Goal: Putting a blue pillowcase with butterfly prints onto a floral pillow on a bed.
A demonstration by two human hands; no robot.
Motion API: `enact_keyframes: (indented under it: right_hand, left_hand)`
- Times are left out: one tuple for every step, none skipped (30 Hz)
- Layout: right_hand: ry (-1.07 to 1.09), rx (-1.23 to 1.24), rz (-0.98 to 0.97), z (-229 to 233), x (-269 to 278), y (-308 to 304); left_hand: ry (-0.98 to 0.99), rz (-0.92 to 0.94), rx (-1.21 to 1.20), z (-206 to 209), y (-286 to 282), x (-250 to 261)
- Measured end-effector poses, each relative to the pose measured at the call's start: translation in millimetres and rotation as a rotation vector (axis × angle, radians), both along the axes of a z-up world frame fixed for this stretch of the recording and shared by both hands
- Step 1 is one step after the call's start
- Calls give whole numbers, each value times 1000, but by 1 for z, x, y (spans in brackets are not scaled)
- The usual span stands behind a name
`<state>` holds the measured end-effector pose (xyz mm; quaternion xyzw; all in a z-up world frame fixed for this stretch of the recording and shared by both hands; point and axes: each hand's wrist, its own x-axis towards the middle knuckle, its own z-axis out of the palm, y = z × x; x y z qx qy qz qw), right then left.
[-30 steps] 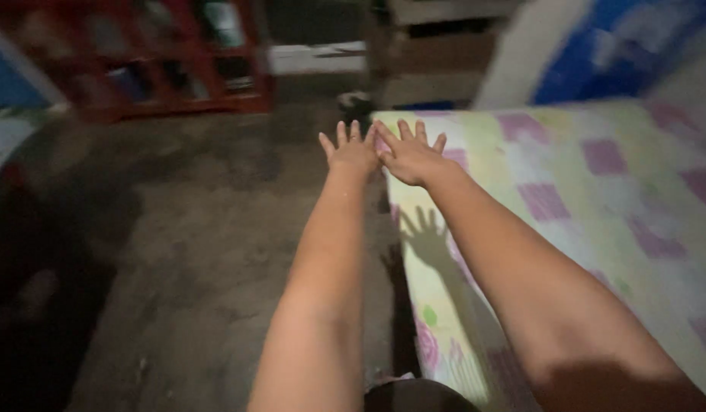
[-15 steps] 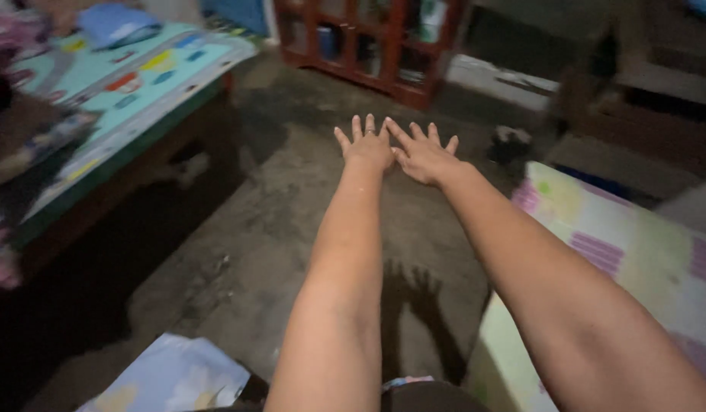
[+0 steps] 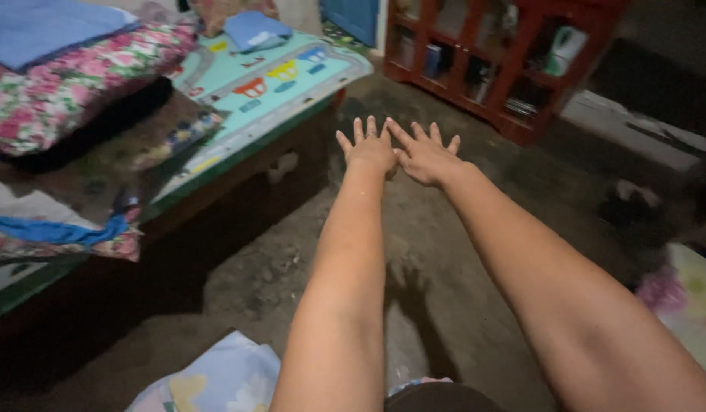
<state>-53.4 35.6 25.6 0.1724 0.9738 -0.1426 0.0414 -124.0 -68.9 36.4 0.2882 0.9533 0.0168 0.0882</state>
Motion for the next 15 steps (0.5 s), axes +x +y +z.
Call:
enact_keyframes:
  right_hand:
    - [4,0,15,3,-13,-8]
    - [4,-8,39,6,-26,-15]
    - [5,-14,65,11,-40,-21]
    - [10,-12,81,14,-54,-28]
    - [13,-14,103,15,-65,-36]
    - [15,-15,125,16,-76,-43]
    - [15,-12,144,15,-89,-49]
    - [12,-18,163,15,-101,-54]
    - [10,-24,188,15,-113,-61]
    - [11,-22,213,14,-125,-65]
    - [15,-17,252,13,-138,-70]
    - [18,-11,291,12,-151,-75]
    - [19,-7,322,14,-162,-80]
    - [21,-15,352,15,-172,-85]
    - [24,-21,383,17,-184,-90]
  left_hand:
    - [4,15,0,1,-9,-13]
    - [3,30,8,3,-18,-25]
    - [4,47,18,6,-26,-38]
    - [9,63,19,9,-34,-51]
    - [6,88,20,10,-42,-60]
    - [2,113,21,11,-50,-70]
    - [3,131,24,10,-57,-80]
    - [-5,155,29,10,-63,-91]
    - [-13,185,35,10,-71,-100]
    - [-11,209,38,4,-75,-114]
    - [-5,243,52,-2,-82,-128]
    - [1,277,67,-9,-88,-142]
    - [3,308,71,-10,-97,-149]
    - [19,337,106,-11,-105,-155]
    - [38,366,142,-12,-112,-162]
